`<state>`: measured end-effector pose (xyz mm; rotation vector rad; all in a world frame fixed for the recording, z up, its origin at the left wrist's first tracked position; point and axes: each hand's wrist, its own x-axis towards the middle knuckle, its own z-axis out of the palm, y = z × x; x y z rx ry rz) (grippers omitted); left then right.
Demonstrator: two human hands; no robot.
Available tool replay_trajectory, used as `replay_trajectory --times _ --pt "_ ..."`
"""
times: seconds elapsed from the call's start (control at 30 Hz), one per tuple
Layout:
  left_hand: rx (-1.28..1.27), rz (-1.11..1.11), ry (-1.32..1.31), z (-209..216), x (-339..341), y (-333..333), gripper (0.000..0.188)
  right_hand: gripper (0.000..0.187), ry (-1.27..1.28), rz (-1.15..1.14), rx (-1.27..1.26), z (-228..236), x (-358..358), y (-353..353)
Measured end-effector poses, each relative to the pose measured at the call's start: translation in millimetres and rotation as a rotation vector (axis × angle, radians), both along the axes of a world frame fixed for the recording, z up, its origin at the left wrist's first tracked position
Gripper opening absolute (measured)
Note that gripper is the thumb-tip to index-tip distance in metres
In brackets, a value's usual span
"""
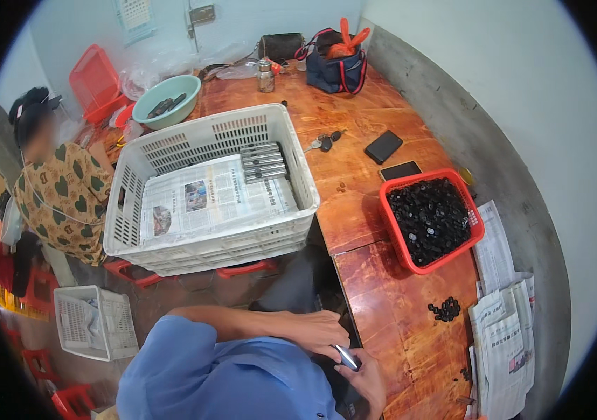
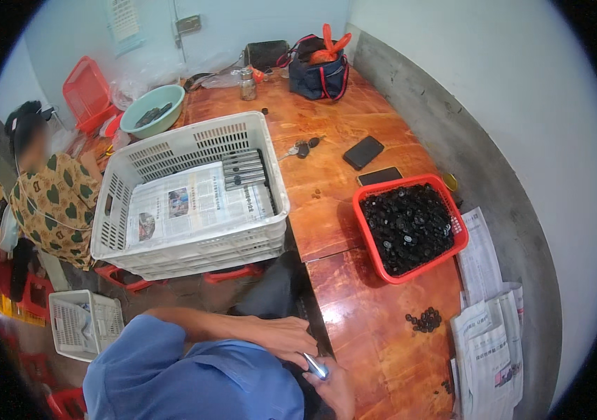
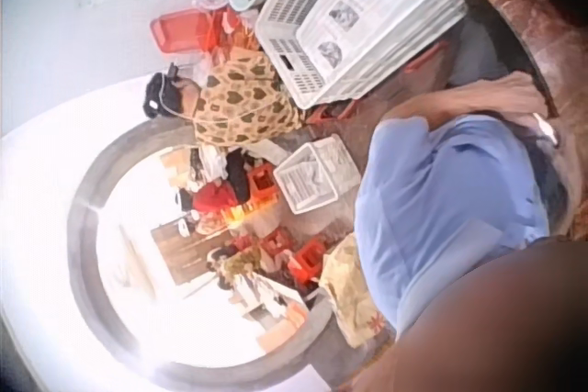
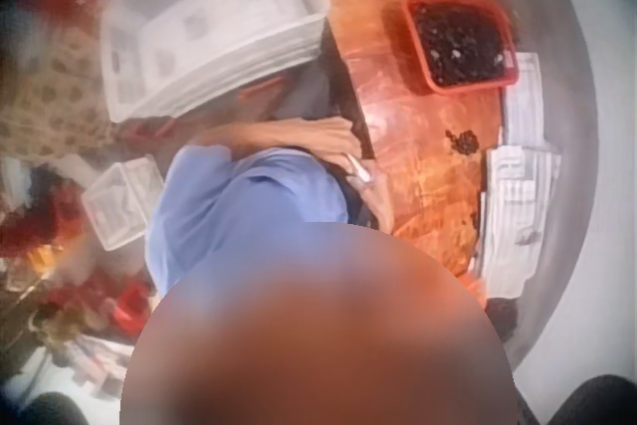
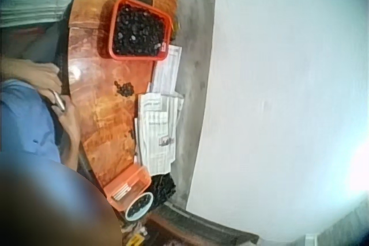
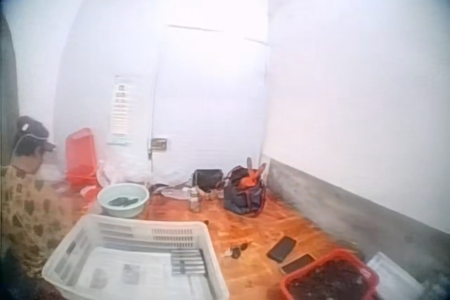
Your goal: The person sits at a low table and repeatedly picks up small dark seeds, places them into a cylindrical metal tool, and uses a thin metal rod to press or adjust the contents. Processed seeds are placed into a white basket lined with newspaper.
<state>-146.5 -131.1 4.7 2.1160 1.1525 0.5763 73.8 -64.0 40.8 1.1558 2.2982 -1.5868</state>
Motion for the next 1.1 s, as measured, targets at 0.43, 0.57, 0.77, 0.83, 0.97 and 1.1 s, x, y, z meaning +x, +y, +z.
replay_trajectory --times 0.43,0.57,0.77,0.83,0.97,1.1 --pt "0.159 0.109 0.076 2.2 7.9 -8.0 0.03 0.053 0.096 -0.045 -0.04 -15.3 0.2 4.0" --pt "0.325 0.084 0.171 11.7 6.6 -12.1 0.03 0.058 0.191 -0.112 -0.171 -27.2 1.0 -0.4" --pt "0.313 0.246 0.359 73.0 -51.0 -35.8 0.031 0.057 0.714 -0.395 -0.26 -11.6 13.2 1.8" --pt "0.417 0.494 0.351 109.9 -88.2 -42.5 0.023 0.036 0.794 -0.605 -0.197 4.7 12.9 9.3" --pt "0.552 0.92 0.57 138.3 -193.3 -50.2 0.028 0.016 0.762 -0.947 -0.066 -3.5 14.6 21.0" --pt "0.356 1.183 0.595 98.7 -281.6 -50.6 0.029 0.01 0.562 -0.909 0.171 -45.4 29.7 33.2"
